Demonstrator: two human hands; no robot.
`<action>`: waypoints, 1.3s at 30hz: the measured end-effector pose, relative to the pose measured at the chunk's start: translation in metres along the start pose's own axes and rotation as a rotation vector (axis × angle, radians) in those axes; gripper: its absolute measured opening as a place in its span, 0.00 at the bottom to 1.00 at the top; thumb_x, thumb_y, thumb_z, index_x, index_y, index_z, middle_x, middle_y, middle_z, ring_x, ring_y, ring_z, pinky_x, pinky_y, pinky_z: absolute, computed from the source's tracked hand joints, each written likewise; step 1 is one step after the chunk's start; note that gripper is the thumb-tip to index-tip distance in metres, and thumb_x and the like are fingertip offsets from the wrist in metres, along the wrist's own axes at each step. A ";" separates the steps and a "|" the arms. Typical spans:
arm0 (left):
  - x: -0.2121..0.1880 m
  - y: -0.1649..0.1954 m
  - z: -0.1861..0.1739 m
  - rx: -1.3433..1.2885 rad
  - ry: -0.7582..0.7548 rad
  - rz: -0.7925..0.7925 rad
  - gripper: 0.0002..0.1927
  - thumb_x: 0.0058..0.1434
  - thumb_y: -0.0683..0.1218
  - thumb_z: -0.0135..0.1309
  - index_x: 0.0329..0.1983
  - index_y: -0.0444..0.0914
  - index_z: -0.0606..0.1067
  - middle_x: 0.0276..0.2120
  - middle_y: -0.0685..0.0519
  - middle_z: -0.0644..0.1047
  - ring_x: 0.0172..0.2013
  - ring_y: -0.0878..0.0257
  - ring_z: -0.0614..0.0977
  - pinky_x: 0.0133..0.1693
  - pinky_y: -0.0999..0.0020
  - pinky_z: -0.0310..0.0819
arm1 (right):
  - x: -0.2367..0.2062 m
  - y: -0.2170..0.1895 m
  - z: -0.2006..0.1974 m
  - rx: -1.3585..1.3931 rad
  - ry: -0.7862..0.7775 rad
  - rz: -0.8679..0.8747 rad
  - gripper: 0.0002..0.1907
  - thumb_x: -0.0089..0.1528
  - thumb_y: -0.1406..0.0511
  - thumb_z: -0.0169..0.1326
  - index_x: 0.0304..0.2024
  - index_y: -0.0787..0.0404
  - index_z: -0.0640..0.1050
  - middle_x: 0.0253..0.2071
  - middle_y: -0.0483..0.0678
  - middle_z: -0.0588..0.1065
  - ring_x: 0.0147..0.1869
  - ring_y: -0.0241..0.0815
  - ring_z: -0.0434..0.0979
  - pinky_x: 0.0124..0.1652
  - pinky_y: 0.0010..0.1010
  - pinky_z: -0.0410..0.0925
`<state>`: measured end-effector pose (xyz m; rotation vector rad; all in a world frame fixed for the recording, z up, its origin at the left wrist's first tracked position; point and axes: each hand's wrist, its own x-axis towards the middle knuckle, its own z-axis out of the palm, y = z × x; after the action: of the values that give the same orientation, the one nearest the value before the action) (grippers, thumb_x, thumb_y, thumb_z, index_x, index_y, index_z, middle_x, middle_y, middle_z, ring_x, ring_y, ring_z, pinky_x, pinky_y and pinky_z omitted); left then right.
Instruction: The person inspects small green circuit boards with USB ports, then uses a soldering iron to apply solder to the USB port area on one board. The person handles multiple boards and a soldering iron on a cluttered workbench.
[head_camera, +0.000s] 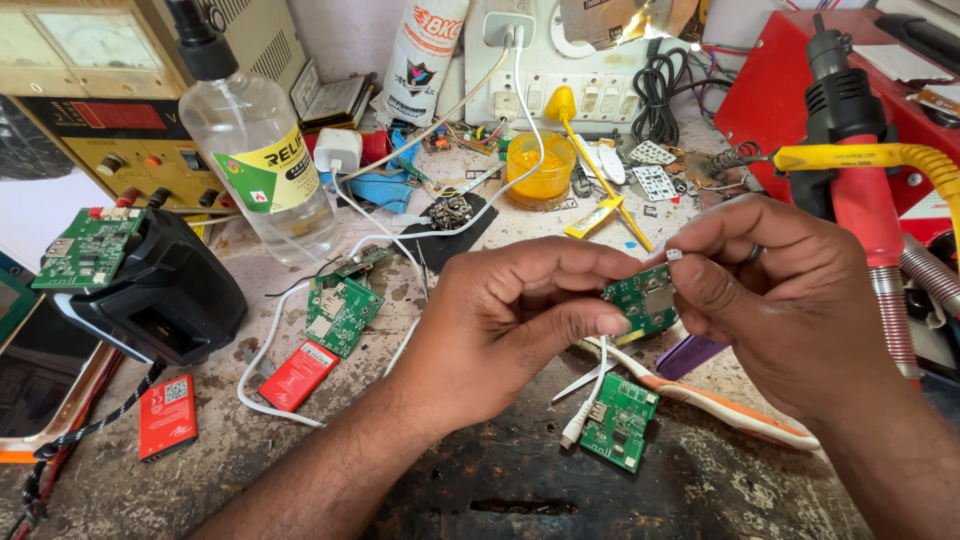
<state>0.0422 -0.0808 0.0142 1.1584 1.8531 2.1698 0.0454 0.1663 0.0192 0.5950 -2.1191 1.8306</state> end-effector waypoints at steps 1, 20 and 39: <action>-0.001 0.000 0.000 0.024 0.006 0.009 0.16 0.69 0.36 0.57 0.60 0.30 0.76 0.48 0.48 0.83 0.48 0.68 0.84 0.54 0.72 0.82 | 0.000 0.000 0.000 0.001 -0.002 -0.006 0.06 0.65 0.73 0.58 0.45 0.67 0.77 0.29 0.47 0.76 0.28 0.31 0.72 0.28 0.21 0.68; 0.000 -0.018 0.005 -0.341 -0.019 -0.024 0.21 0.69 0.40 0.61 0.62 0.32 0.69 0.57 0.45 0.78 0.55 0.62 0.81 0.58 0.66 0.80 | -0.004 -0.015 0.016 -0.306 0.124 -0.219 0.09 0.61 0.74 0.62 0.44 0.65 0.81 0.43 0.48 0.81 0.43 0.31 0.81 0.41 0.20 0.74; -0.008 -0.002 -0.002 0.548 0.211 0.381 0.33 0.60 0.49 0.74 0.64 0.41 0.71 0.56 0.56 0.81 0.58 0.68 0.83 0.56 0.73 0.76 | -0.009 -0.012 0.010 -0.141 0.047 -0.220 0.11 0.61 0.80 0.60 0.43 0.68 0.75 0.43 0.52 0.79 0.51 0.41 0.85 0.47 0.29 0.81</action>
<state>0.0460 -0.0858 0.0090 1.5292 2.6222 2.0783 0.0599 0.1560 0.0239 0.7114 -2.0406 1.5489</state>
